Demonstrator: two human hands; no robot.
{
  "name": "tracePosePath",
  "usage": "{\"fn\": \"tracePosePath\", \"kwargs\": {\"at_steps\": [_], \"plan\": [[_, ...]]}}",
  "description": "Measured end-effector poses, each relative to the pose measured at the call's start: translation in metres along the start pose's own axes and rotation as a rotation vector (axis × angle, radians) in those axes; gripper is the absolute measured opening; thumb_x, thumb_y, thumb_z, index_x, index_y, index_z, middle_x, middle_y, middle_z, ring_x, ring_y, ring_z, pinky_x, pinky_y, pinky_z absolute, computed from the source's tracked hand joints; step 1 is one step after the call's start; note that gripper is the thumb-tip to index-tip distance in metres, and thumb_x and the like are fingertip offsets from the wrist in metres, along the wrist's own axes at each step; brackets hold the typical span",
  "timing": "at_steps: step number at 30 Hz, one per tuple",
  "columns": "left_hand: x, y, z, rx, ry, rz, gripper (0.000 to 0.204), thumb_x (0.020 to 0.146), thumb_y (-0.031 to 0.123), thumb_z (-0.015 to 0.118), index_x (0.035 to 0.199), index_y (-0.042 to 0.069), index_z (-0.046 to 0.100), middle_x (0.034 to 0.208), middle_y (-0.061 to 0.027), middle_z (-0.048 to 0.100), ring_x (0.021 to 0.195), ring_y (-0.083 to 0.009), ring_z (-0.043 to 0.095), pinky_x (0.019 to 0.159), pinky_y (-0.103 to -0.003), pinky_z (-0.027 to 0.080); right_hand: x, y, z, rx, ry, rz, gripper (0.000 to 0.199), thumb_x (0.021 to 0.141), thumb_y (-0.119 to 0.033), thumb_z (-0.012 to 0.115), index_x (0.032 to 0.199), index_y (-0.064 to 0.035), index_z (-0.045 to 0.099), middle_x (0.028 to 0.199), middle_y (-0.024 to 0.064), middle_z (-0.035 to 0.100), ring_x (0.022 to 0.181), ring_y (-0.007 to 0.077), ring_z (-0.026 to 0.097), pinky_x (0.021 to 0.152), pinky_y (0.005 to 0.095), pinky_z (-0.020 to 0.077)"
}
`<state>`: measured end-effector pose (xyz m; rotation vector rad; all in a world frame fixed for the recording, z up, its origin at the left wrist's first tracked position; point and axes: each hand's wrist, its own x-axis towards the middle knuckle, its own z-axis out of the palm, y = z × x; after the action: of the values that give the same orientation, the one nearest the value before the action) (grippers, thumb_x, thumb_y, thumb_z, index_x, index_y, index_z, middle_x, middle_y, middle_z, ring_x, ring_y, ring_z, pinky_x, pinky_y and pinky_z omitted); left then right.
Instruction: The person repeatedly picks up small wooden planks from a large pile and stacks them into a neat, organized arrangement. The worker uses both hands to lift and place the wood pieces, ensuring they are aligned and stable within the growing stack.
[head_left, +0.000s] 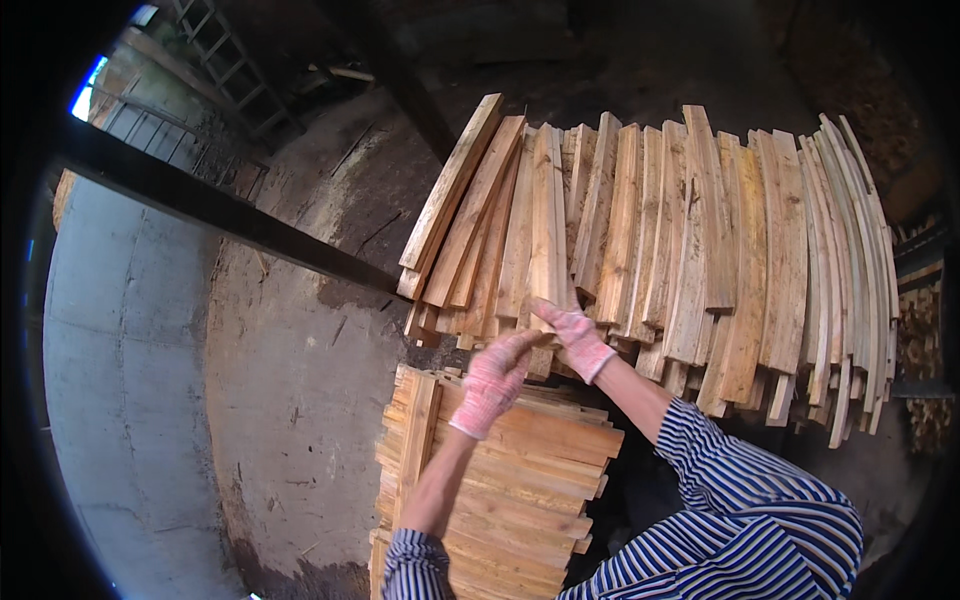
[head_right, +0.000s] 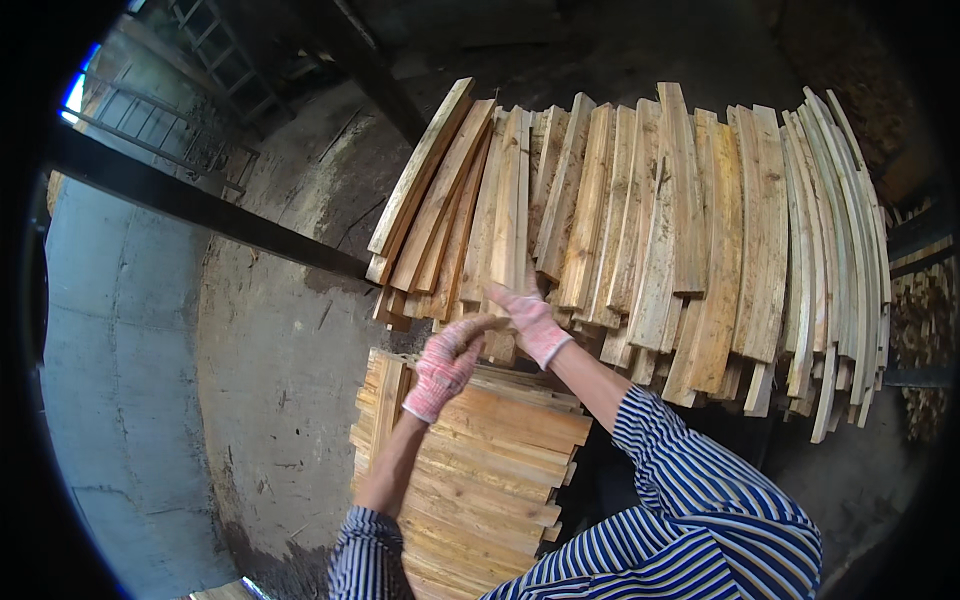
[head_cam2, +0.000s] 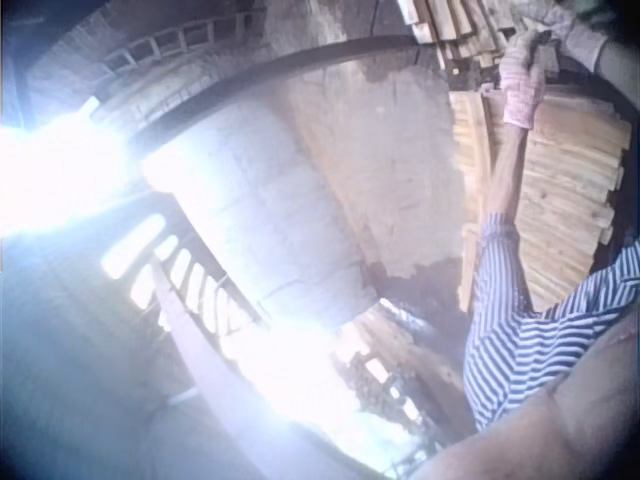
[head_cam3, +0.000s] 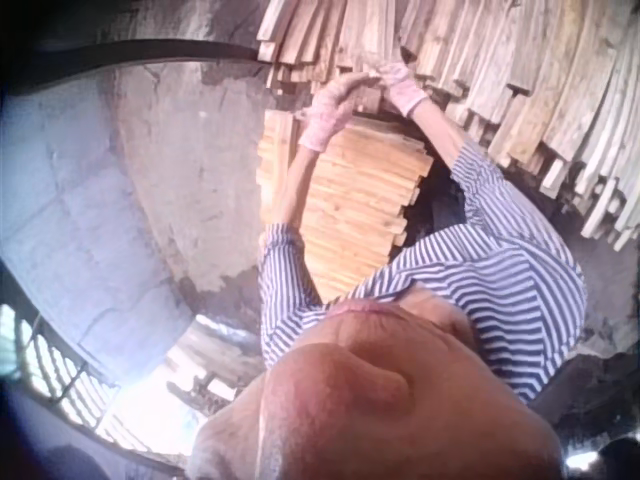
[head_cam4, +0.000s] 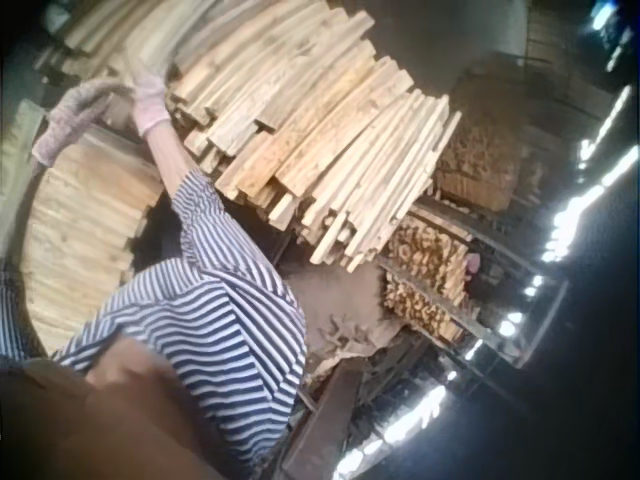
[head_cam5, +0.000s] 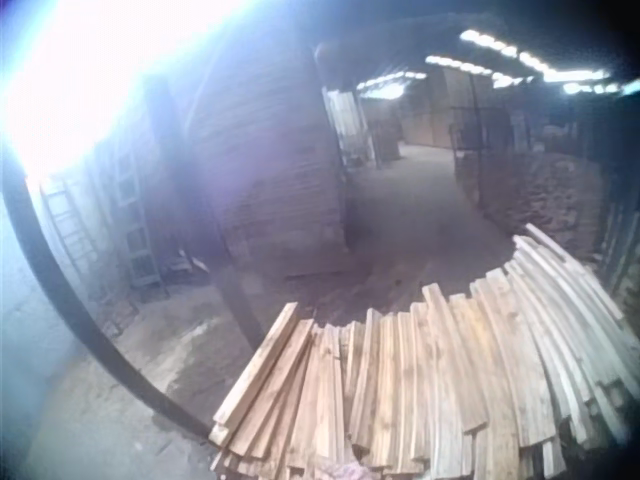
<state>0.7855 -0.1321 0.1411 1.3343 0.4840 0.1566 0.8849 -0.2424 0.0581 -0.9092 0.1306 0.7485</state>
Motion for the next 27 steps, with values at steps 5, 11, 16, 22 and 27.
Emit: {"fn": "tracePosePath", "kwargs": {"at_steps": [5,11,16,22,27], "plan": [[0.102,0.029,-0.092,1.321,0.406,0.507,0.058,0.087,0.035,0.074,0.136,0.01,0.055,0.129,-0.0147,0.061,0.112,-0.026,0.062,0.092,-0.037,0.053,-0.032,-0.04,-0.053,0.252,-0.028,0.109,0.061,0.09,-0.032,0.072,0.131,0.0076,0.05,0.102,0.0169,0.071,0.076,0.0259,0.073,0.07,0.0408,0.0654],[0.186,0.066,-0.111,1.423,0.422,-0.014,0.097,0.072,0.049,0.084,0.148,0.008,0.04,0.148,-0.0188,0.048,0.131,-0.0303,0.052,0.106,-0.036,0.045,-0.045,-0.062,-0.065,0.328,-0.253,0.276,0.05,0.09,-0.028,0.073,0.123,0.007,0.058,0.101,0.0188,0.07,0.09,0.0299,0.072,0.08,0.0432,0.0615],[0.221,0.095,-0.115,1.426,0.273,-0.32,0.054,0.07,0.029,0.082,0.113,0.003,0.064,0.098,-0.0163,0.072,0.091,-0.0282,0.07,0.08,-0.039,0.054,-0.033,-0.059,-0.079,0.204,-0.197,0.225,0.052,0.091,-0.033,0.07,0.123,0.0067,0.059,0.103,0.0184,0.071,0.09,0.0293,0.072,0.081,0.0406,0.061],[0.186,0.119,-0.125,0.861,0.1,-0.357,0.031,0.072,0.03,0.082,0.087,0.004,0.073,0.069,-0.0064,0.066,0.06,-0.0169,0.063,0.06,-0.034,0.051,-0.04,-0.049,-0.07,0.053,-0.199,0.104,0.055,0.093,-0.036,0.069,0.131,0.0013,0.056,0.109,0.0118,0.07,0.098,0.0233,0.069,0.088,0.0356,0.0588],[0.073,0.091,-0.008,0.245,-0.29,-0.488,0.035,0.08,0.038,0.083,0.092,0.007,0.07,0.083,-0.0092,0.07,0.071,-0.0151,0.066,0.064,-0.034,0.06,-0.087,-0.052,-0.032,0.031,-0.054,-0.009,0.08,0.086,-0.014,0.075,0.15,-0.0444,0.038,0.15,0.0139,0.045,0.098,0.0278,0.067,0.071,0.0364,0.0655]]}}
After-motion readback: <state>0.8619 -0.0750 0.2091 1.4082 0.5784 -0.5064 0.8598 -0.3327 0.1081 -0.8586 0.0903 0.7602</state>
